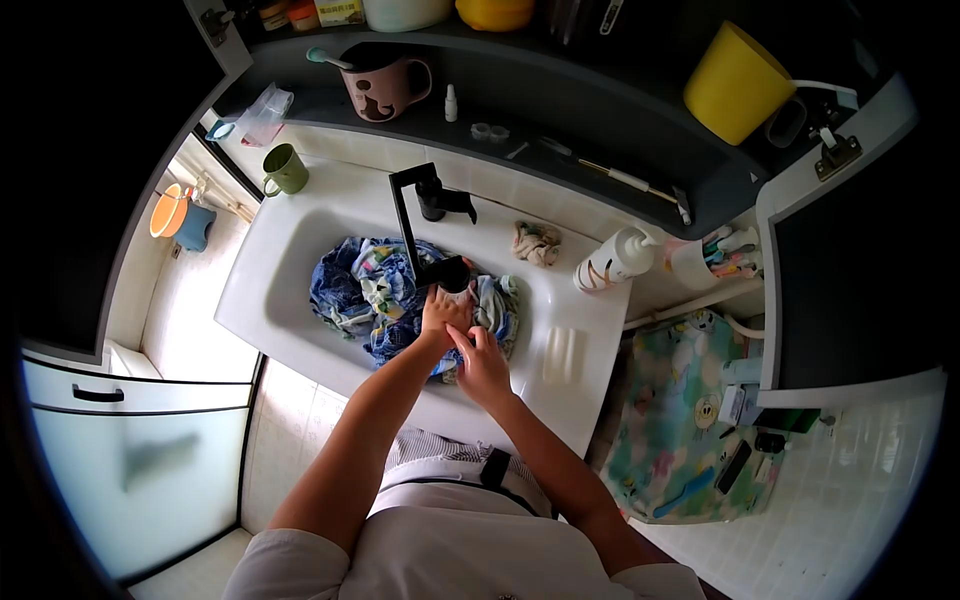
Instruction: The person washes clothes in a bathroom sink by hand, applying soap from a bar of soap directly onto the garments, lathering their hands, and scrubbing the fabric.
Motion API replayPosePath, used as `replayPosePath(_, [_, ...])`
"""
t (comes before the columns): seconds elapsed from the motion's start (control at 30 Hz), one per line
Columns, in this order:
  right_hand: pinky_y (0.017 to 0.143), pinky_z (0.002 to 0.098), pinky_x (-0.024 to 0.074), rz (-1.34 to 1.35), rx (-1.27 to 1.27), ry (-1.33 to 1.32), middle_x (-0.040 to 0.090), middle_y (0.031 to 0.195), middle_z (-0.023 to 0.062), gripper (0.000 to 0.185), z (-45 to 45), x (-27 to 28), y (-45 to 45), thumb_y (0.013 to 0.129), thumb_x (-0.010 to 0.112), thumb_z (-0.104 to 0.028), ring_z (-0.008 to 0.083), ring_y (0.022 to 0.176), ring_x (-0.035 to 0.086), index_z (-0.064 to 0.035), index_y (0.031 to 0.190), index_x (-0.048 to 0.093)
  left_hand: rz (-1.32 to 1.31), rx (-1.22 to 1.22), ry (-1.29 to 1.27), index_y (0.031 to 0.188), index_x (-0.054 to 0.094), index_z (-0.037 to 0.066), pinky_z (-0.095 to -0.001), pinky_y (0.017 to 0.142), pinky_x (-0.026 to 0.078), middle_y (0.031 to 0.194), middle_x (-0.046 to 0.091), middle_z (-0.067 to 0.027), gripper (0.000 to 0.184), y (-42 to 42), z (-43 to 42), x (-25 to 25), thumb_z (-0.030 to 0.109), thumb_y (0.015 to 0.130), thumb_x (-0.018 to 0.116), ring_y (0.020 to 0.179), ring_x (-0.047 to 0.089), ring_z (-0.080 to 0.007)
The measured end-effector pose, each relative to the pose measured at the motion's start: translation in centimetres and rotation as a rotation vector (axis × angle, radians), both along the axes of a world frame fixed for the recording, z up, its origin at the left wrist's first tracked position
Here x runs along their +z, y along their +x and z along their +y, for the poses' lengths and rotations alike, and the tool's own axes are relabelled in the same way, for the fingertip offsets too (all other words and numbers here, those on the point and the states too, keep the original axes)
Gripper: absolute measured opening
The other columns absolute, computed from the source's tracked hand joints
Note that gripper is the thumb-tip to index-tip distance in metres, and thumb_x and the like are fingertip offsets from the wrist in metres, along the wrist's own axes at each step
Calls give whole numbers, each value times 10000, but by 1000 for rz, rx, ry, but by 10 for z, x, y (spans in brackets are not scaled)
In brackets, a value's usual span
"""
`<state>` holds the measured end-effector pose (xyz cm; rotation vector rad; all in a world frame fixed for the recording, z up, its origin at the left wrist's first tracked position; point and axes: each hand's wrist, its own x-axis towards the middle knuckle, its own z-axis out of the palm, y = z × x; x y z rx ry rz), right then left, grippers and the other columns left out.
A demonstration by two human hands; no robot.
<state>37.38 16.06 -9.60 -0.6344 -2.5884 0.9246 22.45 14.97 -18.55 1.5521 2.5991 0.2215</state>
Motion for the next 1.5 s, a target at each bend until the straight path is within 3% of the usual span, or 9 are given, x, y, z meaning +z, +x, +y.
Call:
replayPosePath(0.3, [848, 444, 471, -123, 64, 47, 499, 1024, 138, 695, 17, -25, -23, 715, 574, 34, 345, 987, 527, -216, 1360, 503, -73, -12, -375, 1503, 237, 235, -479, 1149, 135, 1530, 317, -93, 591, 4, 9, 30, 391, 950, 374, 1422, 250, -288])
replayPosePath(0.5, [785, 446, 494, -206, 76, 141, 502, 1027, 162, 727, 24, -33, -32, 741, 614, -66, 366, 976, 545, -310, 1400, 431, 11, -86, -434, 1513, 205, 215, -482, 1155, 113, 1558, 254, -92, 654, 5, 10, 32, 415, 922, 402, 1446, 201, -285])
replayPosePath(0.63, [784, 463, 506, -231, 103, -92, 563, 1039, 162, 691, 29, -25, -28, 729, 608, -70, 368, 940, 603, -287, 1371, 471, 23, -97, -448, 1501, 238, 206, -493, 1147, 124, 1545, 278, -101, 613, 8, 8, 44, 394, 936, 387, 1433, 228, -288])
replayPosePath(0.83, [758, 408, 514, -169, 91, -207, 600, 964, 102, 573, 25, 7, -3, 739, 571, -50, 307, 851, 627, -228, 1284, 568, 46, -8, -122, 1462, 297, 166, -495, 1077, 258, 1118, 638, -209, 532, 5, 4, 1, 348, 967, 366, 1105, 571, -336])
replayPosePath(1.07, [688, 361, 499, -216, 124, -269, 565, 884, 88, 319, 16, 10, 29, 783, 591, -71, 274, 750, 606, -136, 1089, 655, -56, -2, 256, 1151, 607, 110, -491, 1078, 296, 1111, 640, -165, 291, 3, -9, 10, 227, 907, 502, 1129, 537, -355])
replayPosePath(1.17, [684, 358, 496, -134, 10, -196, 569, 885, 77, 302, 11, 5, 39, 789, 596, -69, 262, 744, 604, -135, 1078, 655, -541, 8, 412, 1126, 607, 84, -473, 1053, 340, 1168, 615, -159, 317, -18, -36, 51, 101, 810, 604, 1165, 520, -366])
replayPosePath(1.23, [759, 375, 499, -91, -16, -185, 562, 951, 86, 300, 10, 1, 39, 775, 609, -63, 287, 871, 589, -120, 1067, 643, -228, 241, 780, 1120, 609, 86, -448, 1018, 386, 1260, 564, -140, 407, -26, -62, 63, 7, 723, 651, 1192, 501, -372])
replayPosePath(1.37, [924, 448, 452, -8, -3, -44, 490, 1150, 129, 435, 4, -5, 27, 736, 669, -105, 365, 1137, 470, -109, 1160, 576, 1, 523, 682, 1239, 551, 96, -434, 1065, 340, 1382, 456, -143, 526, -100, -123, 55, 129, 741, 718, 1273, 419, -362])
replayPosePath(1.5, [1065, 573, 285, -49, 60, 57, 342, 1389, 183, 704, -10, 1, -5, 740, 745, -252, 437, 1346, 259, -148, 1362, 431, -341, 896, 359, 1402, 364, 45, -435, 1096, 317, 1446, 352, -200, 976, -174, -164, 2, 568, 679, 761, 1331, 366, -351])
